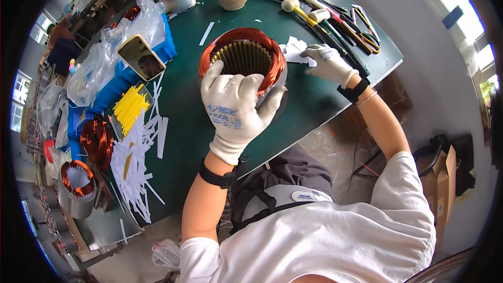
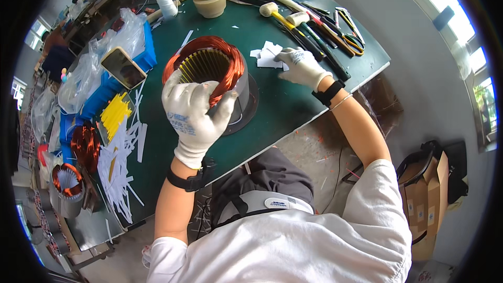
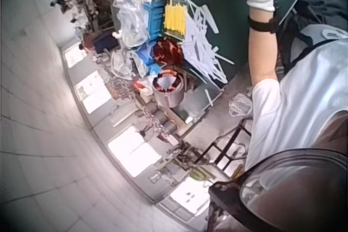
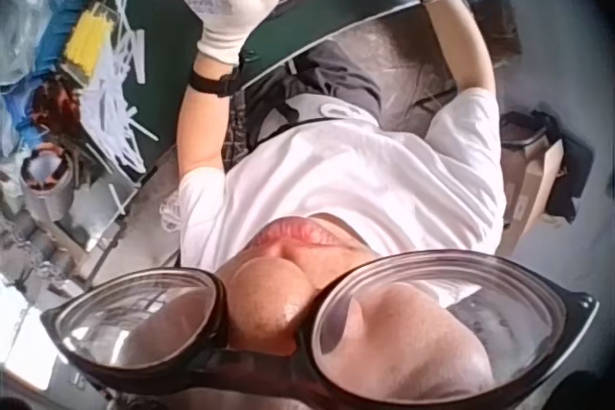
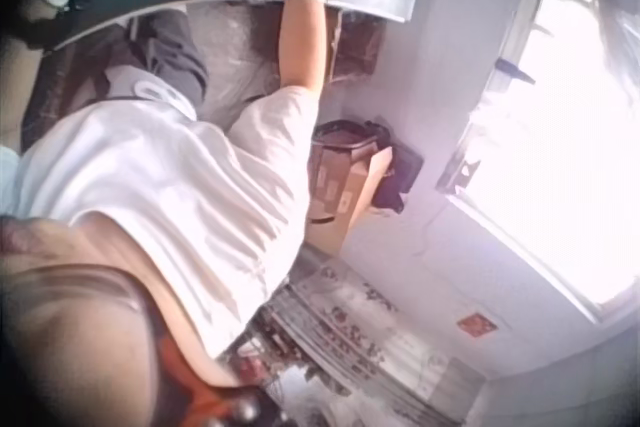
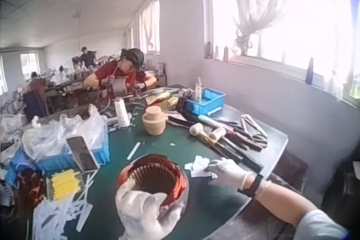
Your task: Assembling an electric motor stator by inserting insulation strips and shaping copper wiring.
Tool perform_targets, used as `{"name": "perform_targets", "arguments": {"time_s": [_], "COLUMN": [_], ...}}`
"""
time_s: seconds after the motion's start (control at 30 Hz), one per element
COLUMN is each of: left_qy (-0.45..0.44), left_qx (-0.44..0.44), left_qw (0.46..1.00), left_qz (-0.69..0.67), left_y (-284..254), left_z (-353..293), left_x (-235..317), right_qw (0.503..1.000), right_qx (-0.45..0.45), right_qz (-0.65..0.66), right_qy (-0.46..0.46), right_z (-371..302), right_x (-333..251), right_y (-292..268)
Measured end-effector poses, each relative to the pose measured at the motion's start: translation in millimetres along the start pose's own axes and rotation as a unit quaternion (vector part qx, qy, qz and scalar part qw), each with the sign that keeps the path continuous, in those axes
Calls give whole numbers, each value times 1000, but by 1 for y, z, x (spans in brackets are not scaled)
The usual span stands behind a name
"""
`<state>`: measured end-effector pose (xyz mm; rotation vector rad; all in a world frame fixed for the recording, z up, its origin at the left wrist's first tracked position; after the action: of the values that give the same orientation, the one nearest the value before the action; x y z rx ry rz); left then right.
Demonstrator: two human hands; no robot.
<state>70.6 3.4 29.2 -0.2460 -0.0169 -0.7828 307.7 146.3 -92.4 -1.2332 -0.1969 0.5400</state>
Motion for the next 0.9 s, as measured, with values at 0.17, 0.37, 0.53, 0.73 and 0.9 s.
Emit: {"name": "perform_targets", "arguments": {"time_s": [0.17, 0.37, 0.53, 0.73, 0.9], "left_qy": [-18, -123, -110, -57, -116], "left_qx": [-36, 21, 14, 14, -28], "left_qw": [996, 987, 989, 994, 988], "left_qz": [-83, -100, -95, -87, -98], "left_y": [-6, -10, -8, -9, -4], "left_z": [4, 14, 14, 16, 16], "left_x": [-18, -43, -46, -36, -42], "right_qw": [991, 962, 957, 942, 942], "right_qx": [4, -24, -17, 29, 45], "right_qz": [-25, 162, 197, 258, 246], "right_qy": [131, 217, 212, 213, 223], "right_z": [10, 20, 18, 13, 13], "right_x": [10, 35, 43, 39, 41], "right_y": [14, 18, 11, 0, -9]}}
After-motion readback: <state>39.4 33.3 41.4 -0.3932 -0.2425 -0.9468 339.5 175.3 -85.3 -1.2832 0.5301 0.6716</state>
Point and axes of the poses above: each hand's wrist, its own z-axis towards the middle knuckle, its own y-axis out of the palm, x = y × z, the point moved 8 cm from there along z, towards the middle knuckle, and after that the axes turned 14 degrees about x, right-handed, at the moved point
